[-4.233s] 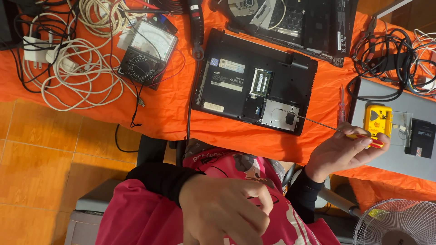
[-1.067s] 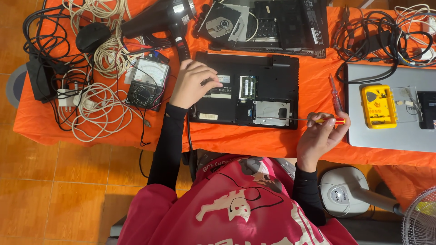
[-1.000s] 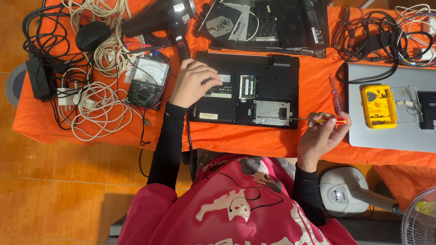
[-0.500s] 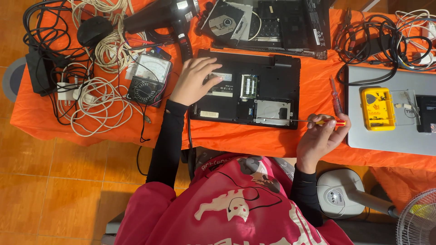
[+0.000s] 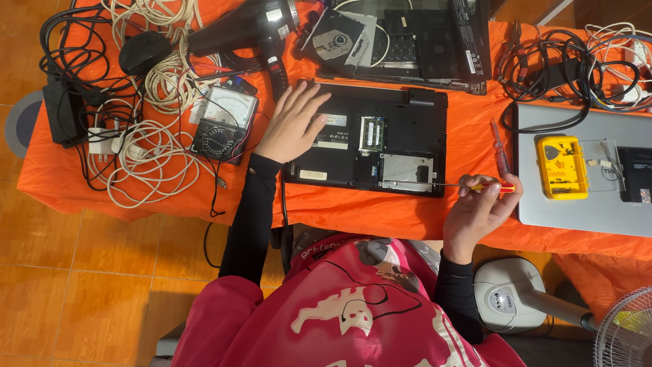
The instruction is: Repairing and disassembling a laptop to access internal components.
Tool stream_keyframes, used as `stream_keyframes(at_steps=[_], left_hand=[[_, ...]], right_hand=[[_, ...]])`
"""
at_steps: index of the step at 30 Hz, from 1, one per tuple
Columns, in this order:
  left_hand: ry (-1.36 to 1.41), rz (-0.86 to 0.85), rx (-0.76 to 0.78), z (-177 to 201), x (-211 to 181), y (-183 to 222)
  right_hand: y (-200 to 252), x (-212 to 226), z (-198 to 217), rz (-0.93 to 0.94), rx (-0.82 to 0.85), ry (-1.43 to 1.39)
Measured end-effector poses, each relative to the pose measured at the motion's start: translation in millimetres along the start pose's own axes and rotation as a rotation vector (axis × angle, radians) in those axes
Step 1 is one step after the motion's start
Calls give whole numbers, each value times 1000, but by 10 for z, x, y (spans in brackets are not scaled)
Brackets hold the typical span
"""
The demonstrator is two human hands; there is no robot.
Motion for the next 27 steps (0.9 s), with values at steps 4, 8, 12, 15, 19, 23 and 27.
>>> stream_keyframes(at_steps=[4, 8, 12, 15, 19, 23, 27], left_hand=[[-3, -4, 16, 12, -16, -2], [-13, -9, 19, 7, -13, 2], [-13, -11, 25, 3, -4, 12], [-5, -12, 43, 25, -20, 7], [0, -8, 70, -5, 0, 3], [-20, -10, 93, -54, 27, 7], [-26, -27, 130, -64, 24, 32]], right_hand=[[-2, 12, -11, 1, 14, 6], [-5, 15, -5, 4, 12, 4], [-3, 17, -7, 1, 1, 7], [2, 12, -1, 1, 13, 9], [8, 24, -11, 3, 15, 18], [1, 23, -15, -3, -1, 23], [-1, 11, -14, 2, 13, 9]])
Point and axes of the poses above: each hand's wrist, its own y-axis away from the middle knuckle, its own z-axis out of the back of the hand, x = y × z, the point moved 2 cm from there along -y, towards the middle knuckle, and after that the axes turned 11 degrees about -y, right-handed, at the moved point
